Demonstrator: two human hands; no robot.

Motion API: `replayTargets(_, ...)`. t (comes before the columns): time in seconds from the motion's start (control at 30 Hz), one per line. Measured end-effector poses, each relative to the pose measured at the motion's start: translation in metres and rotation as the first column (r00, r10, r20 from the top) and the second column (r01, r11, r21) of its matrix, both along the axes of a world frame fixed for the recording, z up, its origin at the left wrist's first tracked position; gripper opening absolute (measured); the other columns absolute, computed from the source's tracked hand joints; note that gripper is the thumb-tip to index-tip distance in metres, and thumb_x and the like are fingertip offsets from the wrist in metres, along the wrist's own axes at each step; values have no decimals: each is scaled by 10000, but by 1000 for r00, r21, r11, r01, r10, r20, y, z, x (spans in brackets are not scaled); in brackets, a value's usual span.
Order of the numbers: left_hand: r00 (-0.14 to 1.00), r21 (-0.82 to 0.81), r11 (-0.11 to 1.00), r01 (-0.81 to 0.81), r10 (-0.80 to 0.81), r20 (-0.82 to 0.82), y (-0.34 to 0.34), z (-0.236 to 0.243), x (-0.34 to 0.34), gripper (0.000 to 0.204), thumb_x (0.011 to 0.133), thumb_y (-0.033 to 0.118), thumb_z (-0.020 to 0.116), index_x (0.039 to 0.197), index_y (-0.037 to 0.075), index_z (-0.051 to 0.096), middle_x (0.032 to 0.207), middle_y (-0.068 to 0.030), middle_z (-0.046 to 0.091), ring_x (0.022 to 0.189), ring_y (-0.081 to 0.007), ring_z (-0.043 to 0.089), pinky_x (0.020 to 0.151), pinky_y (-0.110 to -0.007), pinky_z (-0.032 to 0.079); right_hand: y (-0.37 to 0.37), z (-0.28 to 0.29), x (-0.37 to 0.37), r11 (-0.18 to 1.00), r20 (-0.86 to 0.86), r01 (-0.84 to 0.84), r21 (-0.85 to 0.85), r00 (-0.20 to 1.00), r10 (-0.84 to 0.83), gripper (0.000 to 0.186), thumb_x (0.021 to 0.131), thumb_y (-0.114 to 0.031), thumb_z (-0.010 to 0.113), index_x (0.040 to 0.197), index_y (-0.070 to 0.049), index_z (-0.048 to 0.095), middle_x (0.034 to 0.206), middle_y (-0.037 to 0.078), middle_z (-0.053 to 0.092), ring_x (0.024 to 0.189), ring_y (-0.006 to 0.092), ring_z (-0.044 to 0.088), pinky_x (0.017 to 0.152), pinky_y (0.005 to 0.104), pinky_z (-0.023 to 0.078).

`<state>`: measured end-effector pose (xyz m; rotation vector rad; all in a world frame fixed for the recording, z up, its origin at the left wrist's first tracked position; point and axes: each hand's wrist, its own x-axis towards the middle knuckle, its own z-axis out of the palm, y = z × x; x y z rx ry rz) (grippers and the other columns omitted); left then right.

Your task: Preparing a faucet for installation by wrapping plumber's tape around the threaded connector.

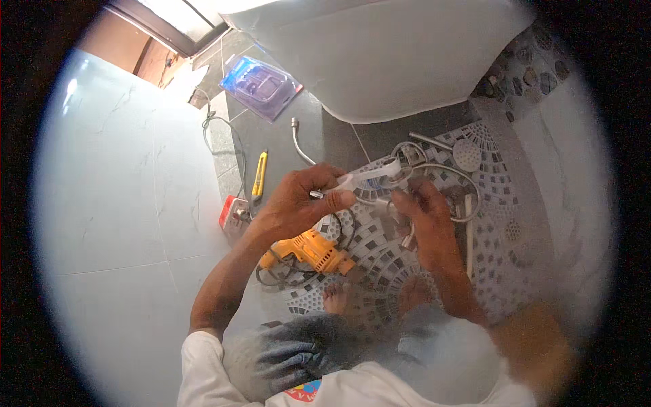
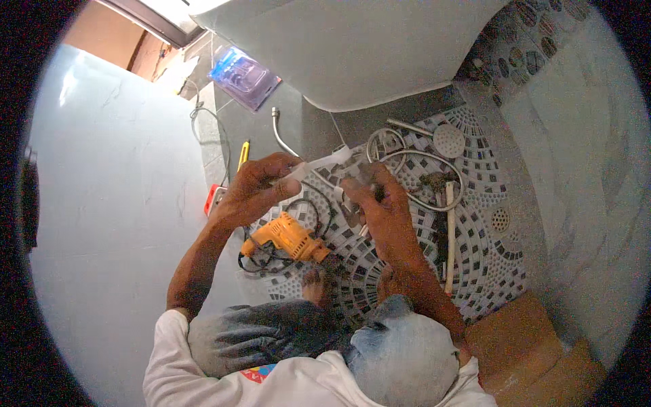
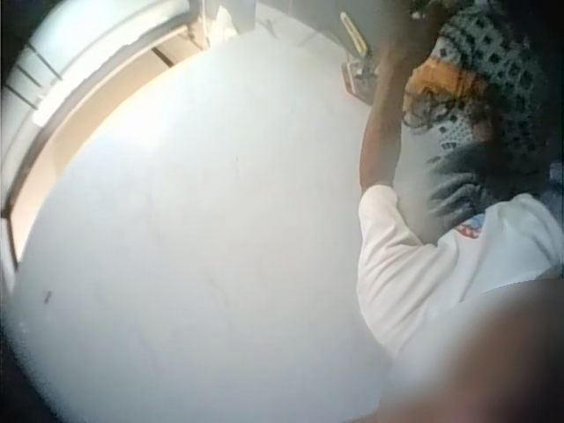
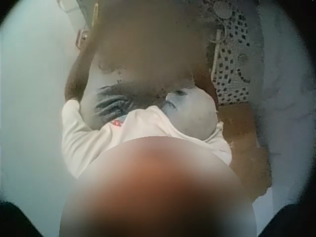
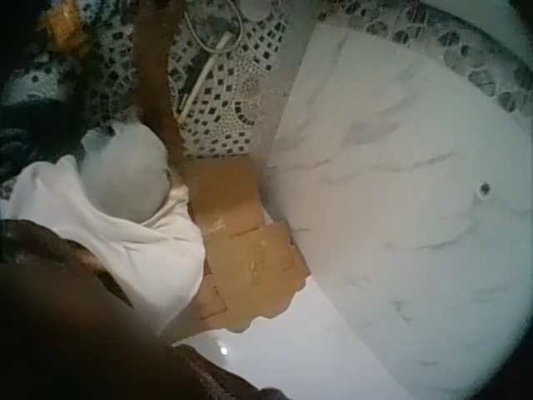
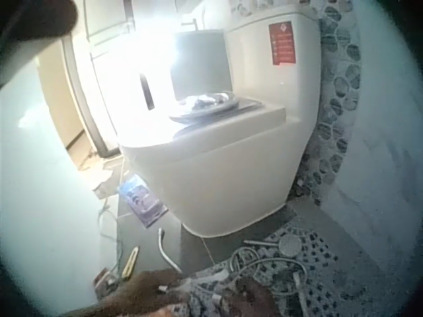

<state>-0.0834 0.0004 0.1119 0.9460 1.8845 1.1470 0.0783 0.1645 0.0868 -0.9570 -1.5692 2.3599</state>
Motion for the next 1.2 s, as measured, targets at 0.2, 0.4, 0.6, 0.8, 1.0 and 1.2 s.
replayTargets(0.2,995,-104,994,-40,49,89,1,20,8,448,924,409,627,993,-33,651,952,-85,611,865,-158,582,738,-328,477,-7,-12,2,1000,-46,14,-18,999,-15,293,872,-246,693,1082,-66,598,896,21,603,731,91,557,586,245,474)
replayTargets(0.4,999,-127,991,-39,44,33,-3,14,4,360,925,318,600,1054,-14,648,909,-53,605,835,-123,555,722,-299,454,-8,-16,0,974,22,57,-221,998,-53,262,896,-242,670,1098,-94,594,895,-8,583,682,69,516,556,230,442)
replayTargets(0.6,999,-55,998,-38,37,-8,-4,13,0,400,902,314,648,1032,-64,647,1014,-119,618,897,-164,578,768,-318,463,-11,-27,5,895,-71,8,-446,996,-45,293,916,-226,646,1168,-93,578,964,10,609,771,92,573,556,240,481)
replayTargets(0.8,997,-78,997,11,-17,-77,-1,7,-8,410,923,322,610,1031,-71,652,1060,-130,613,949,-175,572,797,-328,462,-17,-21,9,868,-75,-28,-496,997,-11,375,918,-199,640,1263,-88,544,1061,49,627,838,113,606,568,256,510)
replayTargets(1.0,996,5,997,-83,83,-36,7,8,-2,446,984,347,478,1000,-57,667,1009,-115,653,882,-164,586,766,-322,465,-18,-21,10,925,-153,-123,-360,986,71,373,898,-185,663,1241,-75,566,1043,35,635,822,107,613,574,238,495)
replayTargets(1.2,996,80,993,-85,87,-18,10,3,3,453,973,328,515,995,-90,687,1026,-177,664,858,-203,620,721,-332,490,-16,-16,12,912,-164,-288,293,924,345,337,874,-233,697,1136,-35,619,1026,105,654,826,210,640,703,341,519)
